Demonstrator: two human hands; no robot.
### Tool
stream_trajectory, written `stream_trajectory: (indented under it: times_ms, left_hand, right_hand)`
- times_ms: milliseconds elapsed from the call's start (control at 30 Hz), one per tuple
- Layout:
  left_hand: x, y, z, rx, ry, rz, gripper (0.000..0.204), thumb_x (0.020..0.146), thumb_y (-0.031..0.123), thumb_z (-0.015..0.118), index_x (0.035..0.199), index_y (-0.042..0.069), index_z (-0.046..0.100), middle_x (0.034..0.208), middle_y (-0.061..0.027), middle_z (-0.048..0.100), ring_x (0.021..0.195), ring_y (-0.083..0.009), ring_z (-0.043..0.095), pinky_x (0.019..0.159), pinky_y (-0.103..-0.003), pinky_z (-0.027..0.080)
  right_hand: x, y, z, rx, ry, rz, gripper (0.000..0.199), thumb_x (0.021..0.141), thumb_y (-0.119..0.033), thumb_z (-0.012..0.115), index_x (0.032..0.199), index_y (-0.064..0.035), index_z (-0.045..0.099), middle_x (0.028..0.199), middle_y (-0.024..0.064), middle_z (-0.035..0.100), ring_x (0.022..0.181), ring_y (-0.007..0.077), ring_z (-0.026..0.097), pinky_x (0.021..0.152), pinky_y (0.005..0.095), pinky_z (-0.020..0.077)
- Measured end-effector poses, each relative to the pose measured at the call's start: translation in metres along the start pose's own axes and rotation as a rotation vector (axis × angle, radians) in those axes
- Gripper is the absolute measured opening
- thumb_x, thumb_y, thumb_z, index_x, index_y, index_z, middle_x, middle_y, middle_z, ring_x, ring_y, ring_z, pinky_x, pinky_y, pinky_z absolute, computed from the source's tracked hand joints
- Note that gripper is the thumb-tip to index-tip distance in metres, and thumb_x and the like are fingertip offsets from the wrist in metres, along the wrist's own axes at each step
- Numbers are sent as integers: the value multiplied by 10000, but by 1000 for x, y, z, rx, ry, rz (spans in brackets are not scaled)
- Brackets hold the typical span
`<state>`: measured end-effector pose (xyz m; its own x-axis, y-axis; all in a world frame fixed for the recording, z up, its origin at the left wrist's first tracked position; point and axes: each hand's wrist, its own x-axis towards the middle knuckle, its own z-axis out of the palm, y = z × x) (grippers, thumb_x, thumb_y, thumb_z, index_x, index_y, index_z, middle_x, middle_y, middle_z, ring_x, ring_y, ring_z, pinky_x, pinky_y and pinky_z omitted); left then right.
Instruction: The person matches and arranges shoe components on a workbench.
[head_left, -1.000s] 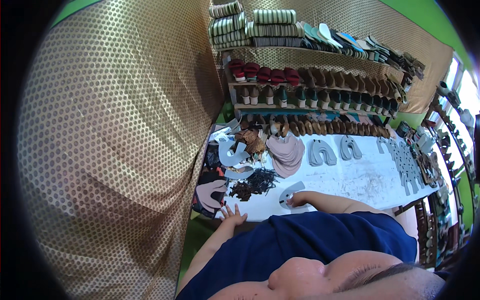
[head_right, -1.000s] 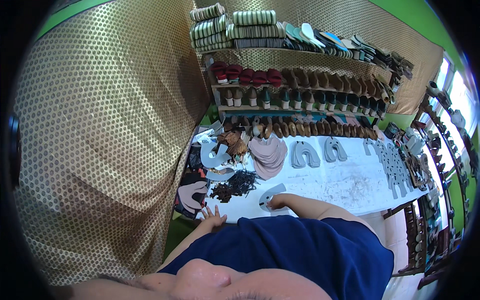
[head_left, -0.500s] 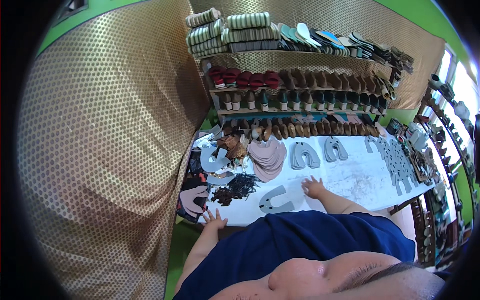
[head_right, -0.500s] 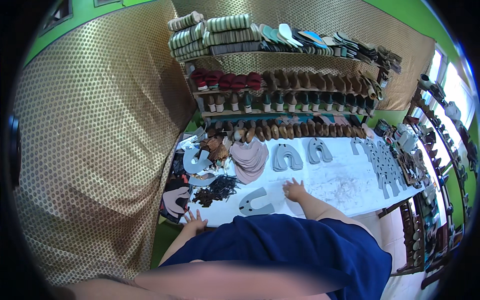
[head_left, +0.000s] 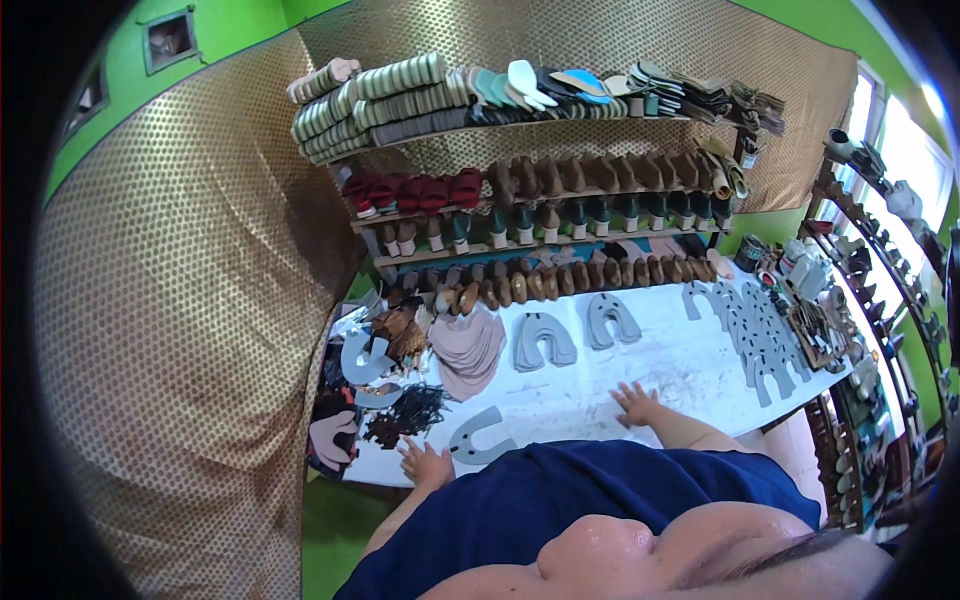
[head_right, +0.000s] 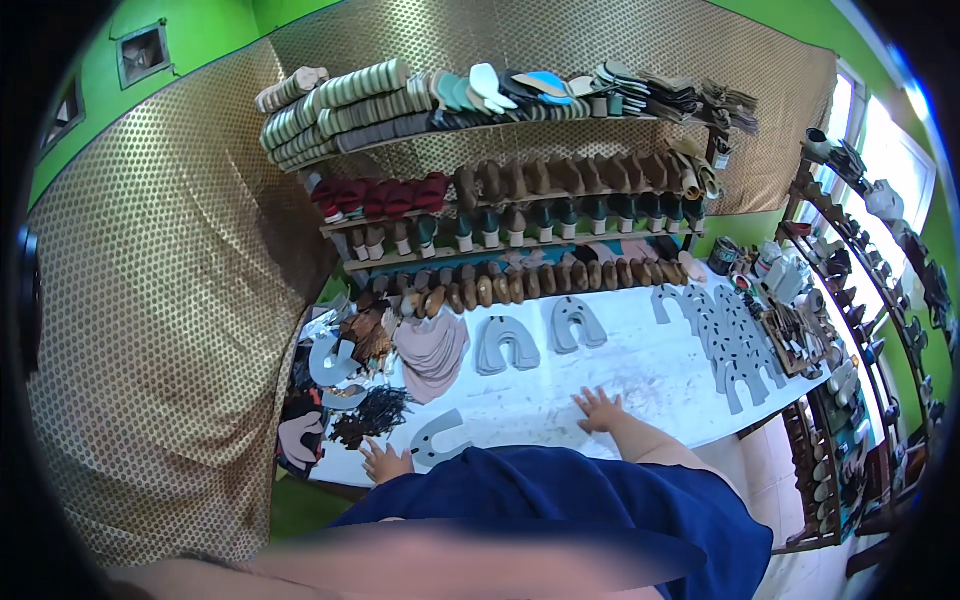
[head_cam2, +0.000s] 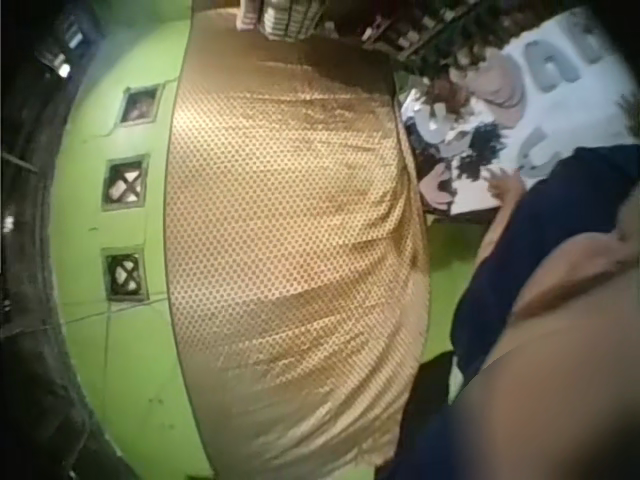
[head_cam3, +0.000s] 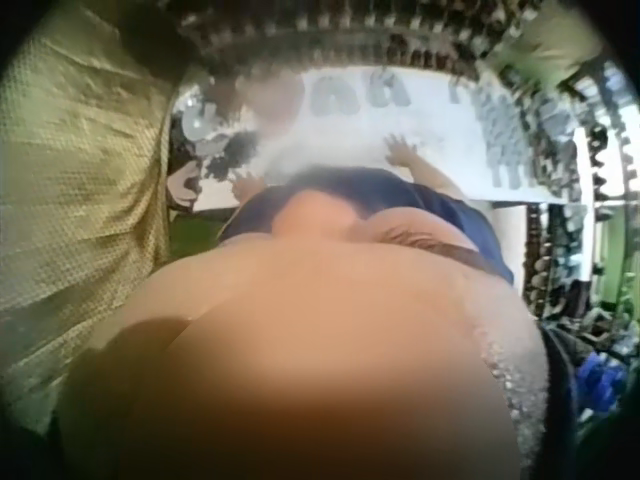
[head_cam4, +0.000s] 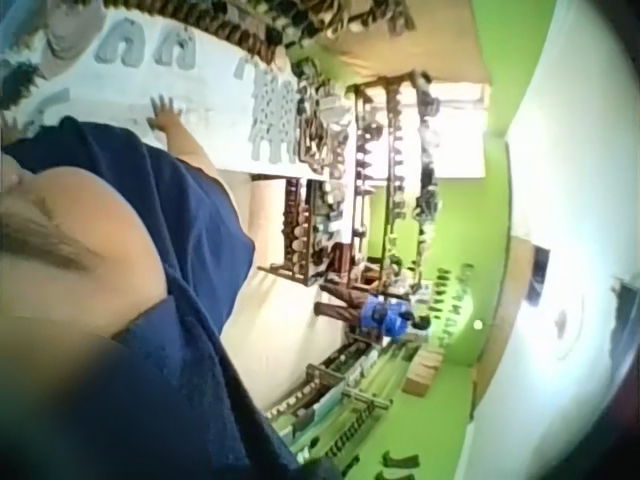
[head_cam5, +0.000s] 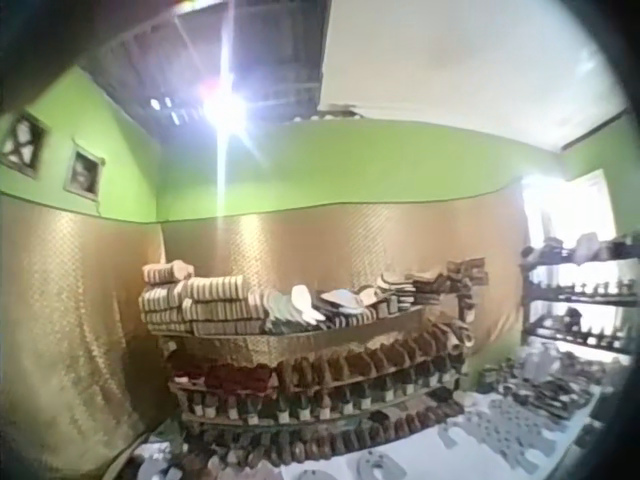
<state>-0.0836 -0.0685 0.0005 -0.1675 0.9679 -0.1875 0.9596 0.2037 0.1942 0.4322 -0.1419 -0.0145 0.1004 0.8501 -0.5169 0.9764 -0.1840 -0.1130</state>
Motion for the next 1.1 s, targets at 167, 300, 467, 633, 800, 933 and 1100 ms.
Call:
stream_trajectory:
  times_ms: [167,300,467,633,800,933,1100]
  left_hand:
    - [5,27,17,-60,51,-91,533,875,411,623,1278,63,603,1626,-221,-16,1476,-479,-8,1173,-604,82]
    - [11,33,19,-119,75,-175,414,838,372,688,1169,124,670,1627,-218,41,1472,-487,46,1173,-598,120]
    - [16,38,22,-180,24,-259,381,764,383,763,1107,228,710,1625,-208,82,1469,-488,86,1171,-578,184]
    - [5,55,25,-59,164,-209,465,779,413,747,1178,180,693,1605,-261,87,1465,-489,93,1172,-549,197]
    - [4,60,25,19,156,-156,417,796,440,734,1101,155,739,1611,-223,124,1474,-456,97,1167,-542,209]
    - [2,67,22,13,122,-238,368,809,400,724,1068,139,754,1612,-190,164,1478,-441,104,1165,-556,198]
    - [-13,109,-6,108,84,23,349,779,337,733,1051,120,760,1596,-193,226,1480,-446,87,1163,-585,170]
  right_hand:
    - [2,16,0,-74,37,-125,798,920,-669,423,1571,-363,78,1660,8,-14,1515,346,-47,1104,736,36]
    - [6,27,2,-91,88,-191,795,913,-701,392,1569,-371,90,1660,18,-11,1514,355,-53,1097,742,25]
    - [11,31,1,-101,98,-222,794,908,-712,386,1568,-371,106,1660,29,-4,1511,367,-58,1085,756,20]
    - [5,32,3,-78,131,-247,798,905,-707,399,1568,-368,113,1660,33,3,1509,373,-70,1081,760,16]
    - [4,32,0,-77,110,-241,801,901,-709,408,1567,-361,130,1659,38,8,1508,374,-71,1080,762,11]
    - [6,33,4,-74,121,-241,802,899,-712,408,1566,-359,138,1659,38,13,1508,377,-66,1083,761,15]
    - [7,34,4,-60,136,-262,804,897,-709,418,1565,-355,146,1658,40,24,1508,380,-48,1088,757,28]
